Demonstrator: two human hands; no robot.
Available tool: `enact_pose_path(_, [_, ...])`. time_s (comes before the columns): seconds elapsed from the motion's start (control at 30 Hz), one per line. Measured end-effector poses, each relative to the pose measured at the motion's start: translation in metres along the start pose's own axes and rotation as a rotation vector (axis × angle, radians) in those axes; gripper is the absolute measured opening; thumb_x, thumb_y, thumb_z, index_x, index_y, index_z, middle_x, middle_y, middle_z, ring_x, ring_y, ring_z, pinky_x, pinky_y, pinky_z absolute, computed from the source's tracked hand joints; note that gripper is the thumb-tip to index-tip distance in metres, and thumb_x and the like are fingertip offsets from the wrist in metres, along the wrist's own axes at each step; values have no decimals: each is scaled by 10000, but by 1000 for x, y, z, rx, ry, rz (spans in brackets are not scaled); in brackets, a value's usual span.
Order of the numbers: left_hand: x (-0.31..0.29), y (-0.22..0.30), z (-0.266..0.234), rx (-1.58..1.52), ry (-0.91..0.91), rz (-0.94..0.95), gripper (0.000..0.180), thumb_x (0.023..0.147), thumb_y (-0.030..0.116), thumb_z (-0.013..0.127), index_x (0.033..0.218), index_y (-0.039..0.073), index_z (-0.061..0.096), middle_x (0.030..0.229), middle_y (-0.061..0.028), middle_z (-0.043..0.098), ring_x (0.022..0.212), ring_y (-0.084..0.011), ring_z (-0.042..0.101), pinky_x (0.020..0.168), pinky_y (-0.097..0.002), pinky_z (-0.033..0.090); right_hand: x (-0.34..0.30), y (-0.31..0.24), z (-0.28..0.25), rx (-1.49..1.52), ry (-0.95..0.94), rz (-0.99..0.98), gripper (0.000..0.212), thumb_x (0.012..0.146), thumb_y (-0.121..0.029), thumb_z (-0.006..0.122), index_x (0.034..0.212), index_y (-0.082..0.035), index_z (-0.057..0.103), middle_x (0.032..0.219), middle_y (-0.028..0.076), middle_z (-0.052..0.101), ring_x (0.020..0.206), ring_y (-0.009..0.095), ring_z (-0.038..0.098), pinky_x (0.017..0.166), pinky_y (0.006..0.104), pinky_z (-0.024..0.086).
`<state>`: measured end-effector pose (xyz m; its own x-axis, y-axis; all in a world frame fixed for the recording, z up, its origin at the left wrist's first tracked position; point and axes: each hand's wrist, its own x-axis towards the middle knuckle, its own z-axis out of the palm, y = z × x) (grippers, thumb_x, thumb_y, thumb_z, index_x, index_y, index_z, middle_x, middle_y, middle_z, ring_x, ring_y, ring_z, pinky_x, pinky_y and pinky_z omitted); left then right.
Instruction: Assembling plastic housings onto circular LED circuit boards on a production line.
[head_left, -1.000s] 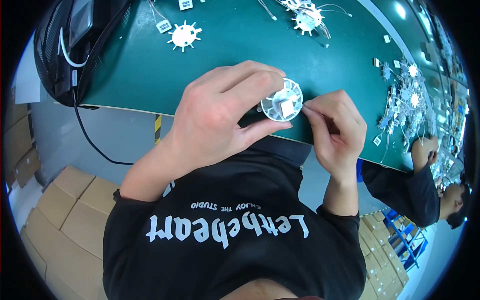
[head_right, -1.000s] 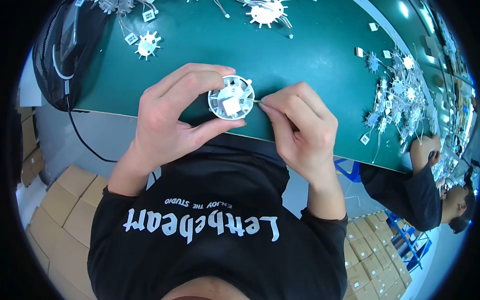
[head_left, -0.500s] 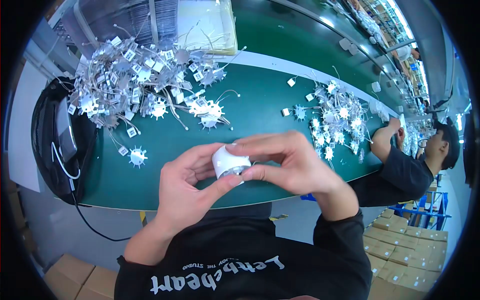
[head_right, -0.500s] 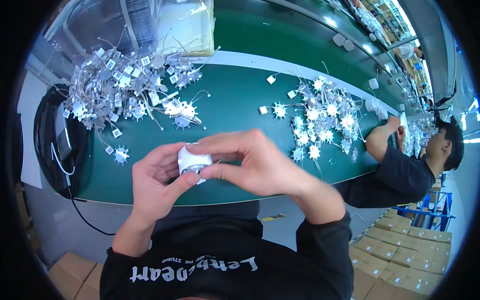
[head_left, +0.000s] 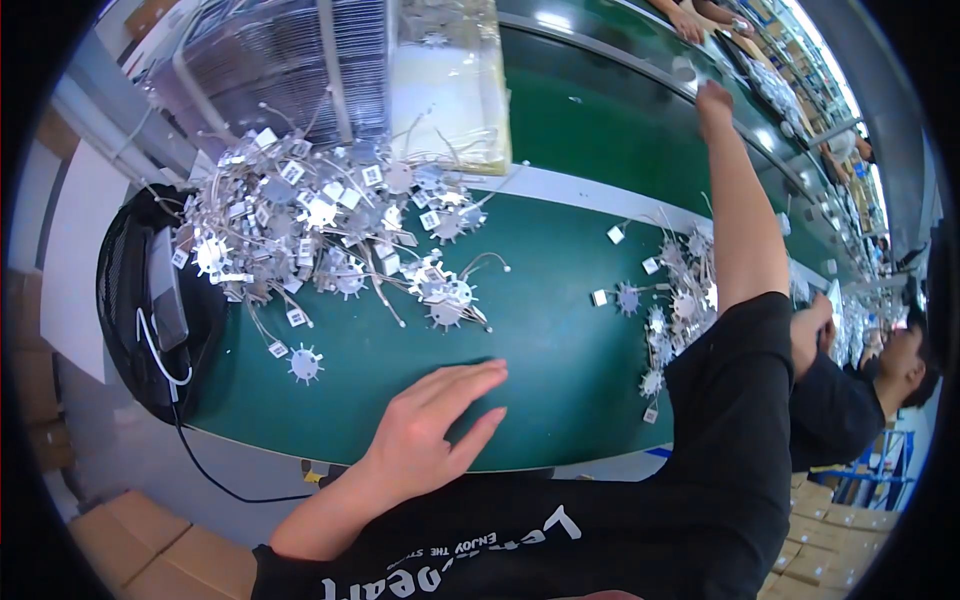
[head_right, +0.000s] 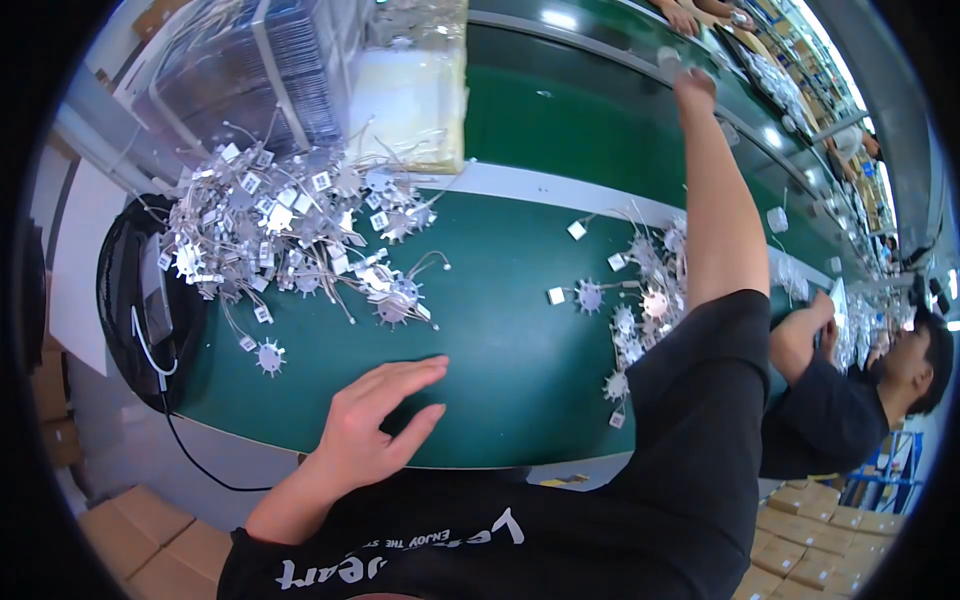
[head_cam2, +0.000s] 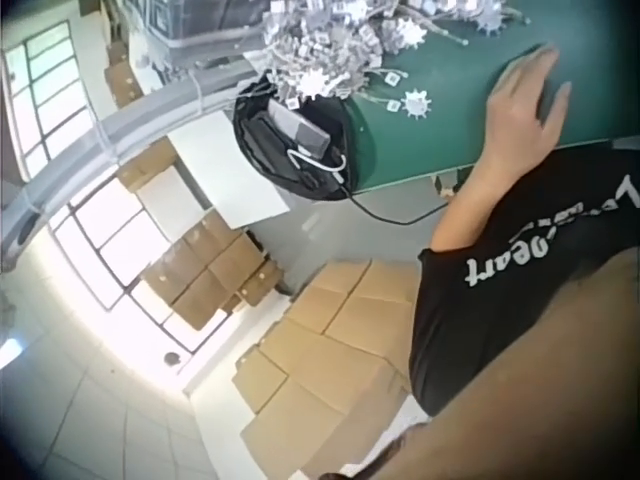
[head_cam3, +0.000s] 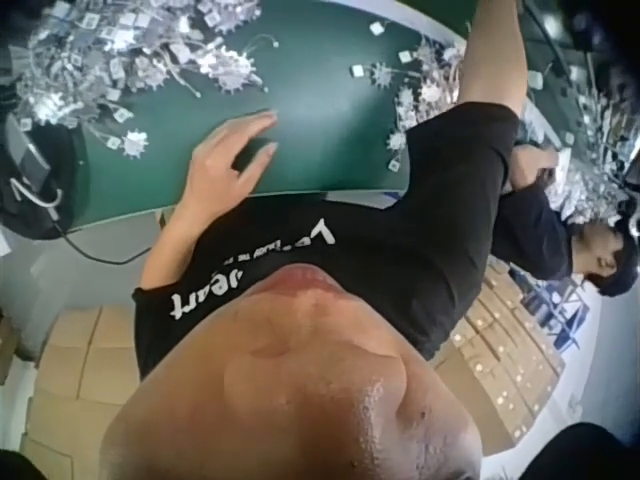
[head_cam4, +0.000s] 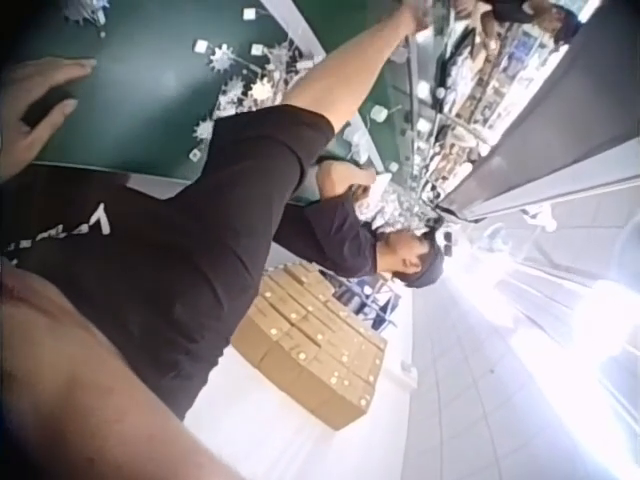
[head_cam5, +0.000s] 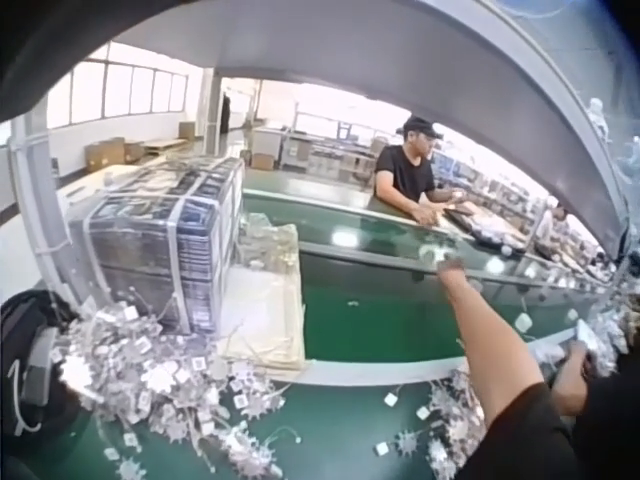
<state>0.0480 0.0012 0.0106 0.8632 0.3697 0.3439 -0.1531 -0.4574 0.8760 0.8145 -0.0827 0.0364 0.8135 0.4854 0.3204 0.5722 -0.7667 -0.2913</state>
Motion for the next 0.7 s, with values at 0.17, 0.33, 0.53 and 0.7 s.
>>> enact_pose_path(0.17, [1,2,3,26,2,-58,324,880,14,806,1197,-1,740,1201,-156,779,1100,-320,757,960,-394,597,-90,-22,20,-815,-164,-24,477,1014,-229,604,1486,-164,606,1521,252,561,1294,475,638,1113,517,519])
enact_pose_path(0.33, [0,2,5,26,-37,40,307,870,10,815,1168,2,743,1180,-149,783,1063,-309,760,944,-403,599,-171,-111,-38,-502,-242,-211,528,864,41,710,1354,-141,639,1365,270,602,1269,486,623,1050,532,528])
enact_pose_path(0.53, [-17,6,2,72,38,93,404,834,14,845,1219,17,723,1210,-144,768,1080,-316,748,939,-421,598,-345,-264,-95,134,-252,-700,539,842,136,673,1308,-133,708,1292,189,617,1155,407,659,971,449,569])
enact_pose_path(0.7, [-25,16,-4,195,370,58,670,770,40,896,1394,46,650,1328,-146,707,1153,-351,705,959,-428,579,-482,-328,-134,150,-561,-1033,595,754,97,704,1286,-167,732,1294,166,622,1165,370,656,919,429,591])
